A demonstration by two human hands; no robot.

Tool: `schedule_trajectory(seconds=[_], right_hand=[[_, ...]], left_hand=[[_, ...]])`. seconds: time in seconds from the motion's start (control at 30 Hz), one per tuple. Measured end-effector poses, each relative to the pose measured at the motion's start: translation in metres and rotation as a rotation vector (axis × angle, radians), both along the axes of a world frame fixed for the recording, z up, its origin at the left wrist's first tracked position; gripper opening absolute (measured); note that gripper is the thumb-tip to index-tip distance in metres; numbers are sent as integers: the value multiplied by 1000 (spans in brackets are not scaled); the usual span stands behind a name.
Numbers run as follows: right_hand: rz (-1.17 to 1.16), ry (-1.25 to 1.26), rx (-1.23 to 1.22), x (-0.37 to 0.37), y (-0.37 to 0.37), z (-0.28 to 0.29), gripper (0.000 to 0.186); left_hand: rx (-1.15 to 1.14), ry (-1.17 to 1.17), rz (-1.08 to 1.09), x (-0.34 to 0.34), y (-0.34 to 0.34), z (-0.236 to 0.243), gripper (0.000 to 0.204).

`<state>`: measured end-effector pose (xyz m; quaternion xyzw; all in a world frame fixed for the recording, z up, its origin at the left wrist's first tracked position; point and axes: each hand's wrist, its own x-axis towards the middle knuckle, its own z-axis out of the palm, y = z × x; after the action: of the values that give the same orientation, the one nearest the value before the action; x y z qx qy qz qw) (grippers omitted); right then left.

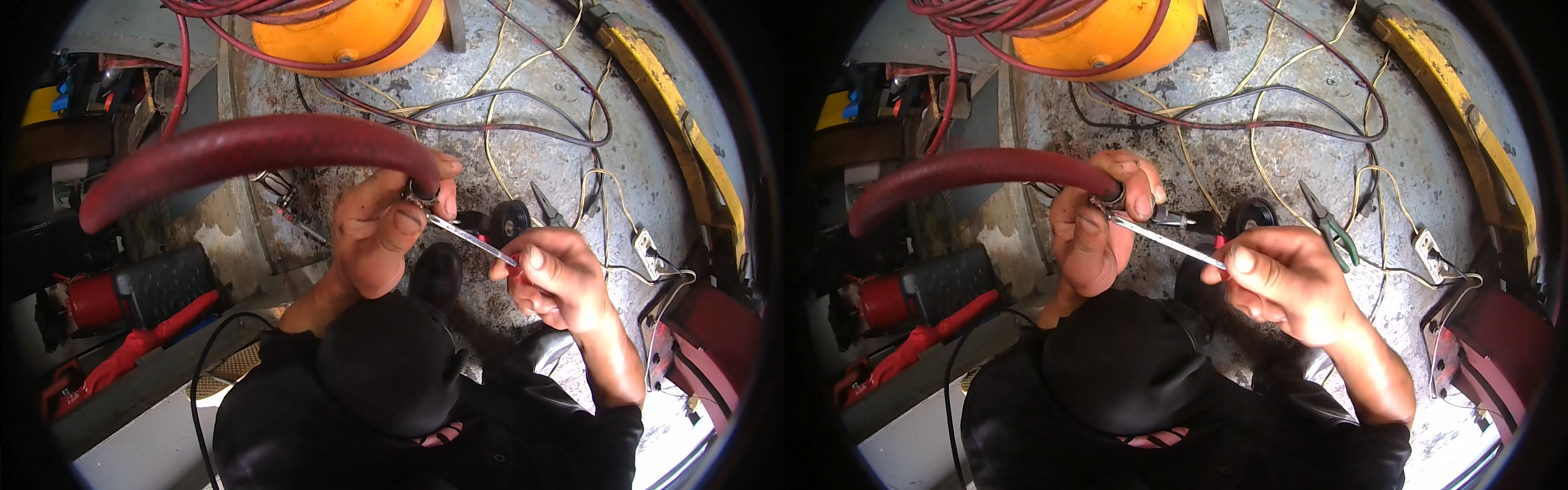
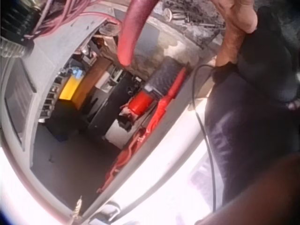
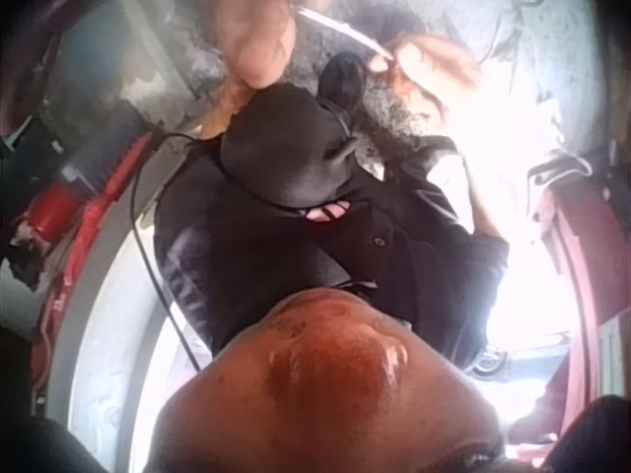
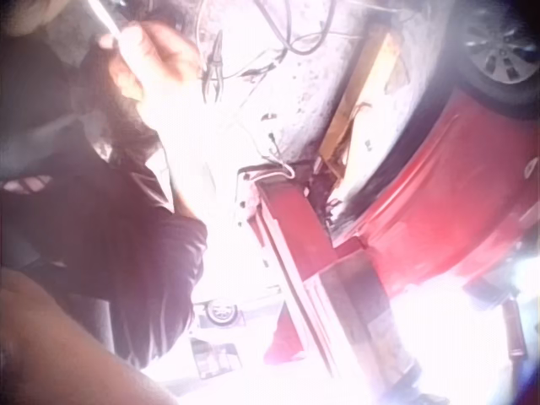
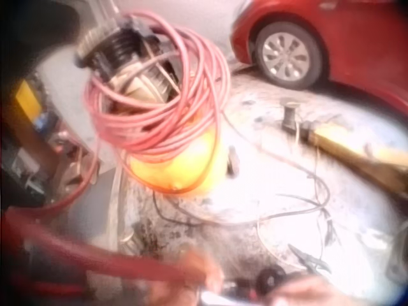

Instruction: The person uses a screwdriver to tighten a metal fitting on a red hose. They then use pliers to further secure the connection and adjust the hose assembly.

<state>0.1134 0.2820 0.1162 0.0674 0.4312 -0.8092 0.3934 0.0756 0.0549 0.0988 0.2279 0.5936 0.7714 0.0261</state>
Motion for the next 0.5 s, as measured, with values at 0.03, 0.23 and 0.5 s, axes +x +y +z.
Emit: schedule_trajectory(seconds=[0.03,0.23,0.5], right_hand=[[51,-110,-143,1,1,-7,45],[-207,441,267,12,-9,-5,31],[-419,1445,967,10,-13,-7,28]], left_hand=[[25,-3,-17,1,1,0,51],[-14,-49,20,-1,-3,-6,50],[-3,-53,67,-1,0,-6,53]])
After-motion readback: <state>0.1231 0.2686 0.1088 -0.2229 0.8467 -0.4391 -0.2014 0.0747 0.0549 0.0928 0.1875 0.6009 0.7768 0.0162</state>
